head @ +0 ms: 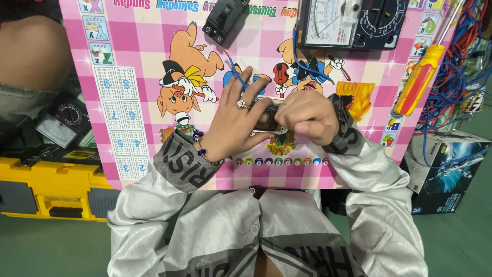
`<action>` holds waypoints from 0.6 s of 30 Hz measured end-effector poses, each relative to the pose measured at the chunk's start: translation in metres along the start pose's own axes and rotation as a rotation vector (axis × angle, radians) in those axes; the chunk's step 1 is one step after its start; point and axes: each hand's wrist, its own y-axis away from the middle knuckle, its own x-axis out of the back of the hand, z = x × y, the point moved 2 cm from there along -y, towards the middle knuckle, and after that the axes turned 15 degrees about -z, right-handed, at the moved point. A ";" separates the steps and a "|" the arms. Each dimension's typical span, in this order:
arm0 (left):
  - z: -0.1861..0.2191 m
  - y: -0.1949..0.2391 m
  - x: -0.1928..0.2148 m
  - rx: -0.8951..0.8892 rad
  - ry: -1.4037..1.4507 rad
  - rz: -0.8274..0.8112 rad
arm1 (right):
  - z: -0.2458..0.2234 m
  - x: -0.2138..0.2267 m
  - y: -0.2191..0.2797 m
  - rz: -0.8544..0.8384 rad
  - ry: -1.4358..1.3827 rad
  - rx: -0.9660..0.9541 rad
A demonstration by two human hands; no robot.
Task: The person uses a screwdriver to tighten screws on a white electrical outlet while holding it with the other hand. The outlet is manipulated and rotated during the process on a pink checkered mat with cartoon graphics.
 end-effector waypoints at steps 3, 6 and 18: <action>0.002 0.000 0.005 0.004 0.015 -0.011 | 0.001 0.024 0.028 -0.035 0.162 0.220; 0.000 -0.001 0.001 0.010 0.004 -0.001 | -0.026 0.026 0.042 0.484 -0.169 -0.068; 0.003 0.000 0.010 0.013 -0.010 -0.059 | -0.021 0.031 0.065 1.060 -0.924 -0.003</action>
